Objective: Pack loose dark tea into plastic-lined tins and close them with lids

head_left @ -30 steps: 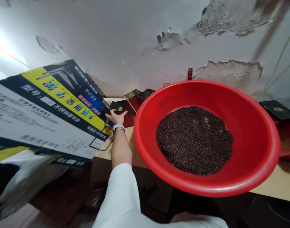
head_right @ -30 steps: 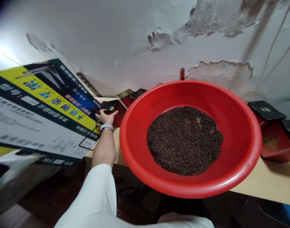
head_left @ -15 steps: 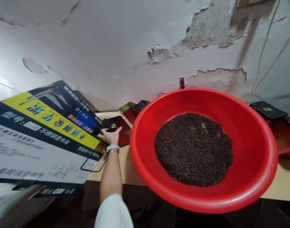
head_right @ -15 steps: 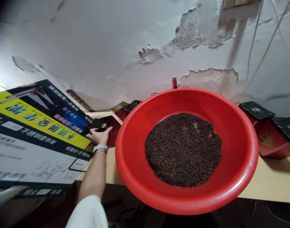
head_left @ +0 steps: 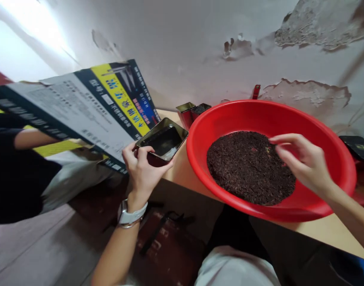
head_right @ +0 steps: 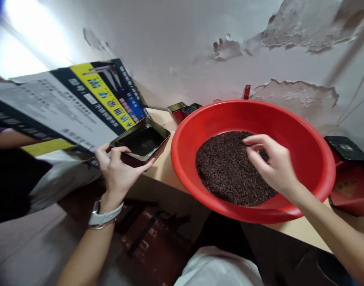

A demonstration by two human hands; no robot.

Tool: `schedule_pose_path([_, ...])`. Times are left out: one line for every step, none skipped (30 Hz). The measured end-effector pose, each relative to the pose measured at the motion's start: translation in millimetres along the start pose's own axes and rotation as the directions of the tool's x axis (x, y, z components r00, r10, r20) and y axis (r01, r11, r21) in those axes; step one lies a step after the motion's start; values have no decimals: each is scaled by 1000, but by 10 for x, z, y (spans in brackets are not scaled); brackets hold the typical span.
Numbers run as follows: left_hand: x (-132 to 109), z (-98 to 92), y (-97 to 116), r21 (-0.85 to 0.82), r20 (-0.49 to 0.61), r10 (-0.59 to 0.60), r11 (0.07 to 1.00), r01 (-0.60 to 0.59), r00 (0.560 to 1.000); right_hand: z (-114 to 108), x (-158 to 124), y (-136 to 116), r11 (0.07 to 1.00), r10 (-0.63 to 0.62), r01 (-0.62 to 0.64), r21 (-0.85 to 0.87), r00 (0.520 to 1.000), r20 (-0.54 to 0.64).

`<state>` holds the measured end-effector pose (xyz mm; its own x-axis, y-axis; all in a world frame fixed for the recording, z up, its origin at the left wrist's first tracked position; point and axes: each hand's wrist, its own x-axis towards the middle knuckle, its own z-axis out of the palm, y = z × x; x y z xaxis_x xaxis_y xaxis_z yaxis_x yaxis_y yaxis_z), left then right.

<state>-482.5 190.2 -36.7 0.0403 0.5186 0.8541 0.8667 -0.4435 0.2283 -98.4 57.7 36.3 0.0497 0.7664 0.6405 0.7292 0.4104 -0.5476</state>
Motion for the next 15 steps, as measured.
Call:
schedule_pose_path([-61,-89,62,13,-8,9,1000,-9,1000,207,129,-89,993,-119,117,33,988,97])
schedule_pose_path([-121,-180,127,22,-10,16,1000,-16,1000,416,243,-188,973,-230,222,65,958,172])
schedule_pose_path([-176,-279,198,25,-10,24,999,-23,1000,613,335,-296,948,-316,301,100,922,225])
schedule_pose_path([-225,-390,277,23,-8,36,999,-36,999,784,400,-410,922,-386,362,138,885,260])
schedule_pose_path([-264,-517,364,12,-4,58,998,-58,998,917,439,-529,896,-444,409,174,850,284])
schedule_pose_path([-295,-661,458,-7,-4,87,996,-87,996,1001,451,-650,872,-488,443,210,820,298])
schedule_pose_path([-316,-819,556,-34,-4,122,992,-122,992,1031,440,-770,852,-520,463,243,799,302])
schedule_pose_path([-332,-984,657,-72,-9,156,985,-156,988,1003,407,-885,838,-541,473,271,785,301])
schedule_pose_path([-343,-1150,758,-120,-10,168,978,-168,986,923,354,-990,832,-548,471,294,781,298])
schedule_pose_path([-354,-1305,859,-172,3,177,969,-174,984,798,283,-1083,835,-539,456,307,788,296])
schedule_pose_path([-368,-1441,961,-232,20,176,958,-167,984,640,193,-1160,849,-515,428,311,804,297])
schedule_pose_path([-387,-1551,1066,-297,67,169,944,-142,983,461,87,-1219,867,-481,393,308,822,304])
schedule_pose_path([-413,-1632,1176,-368,118,176,922,-121,977,275,-36,-1261,887,-440,351,299,839,320])
schedule_pose_path([-445,-1685,1294,-449,150,171,889,-87,974,92,-172,-1290,908,-393,305,286,855,338])
schedule_pose_path([-485,-1714,1418,-532,170,159,845,-45,973,-81,-319,-1309,929,-341,255,269,871,354])
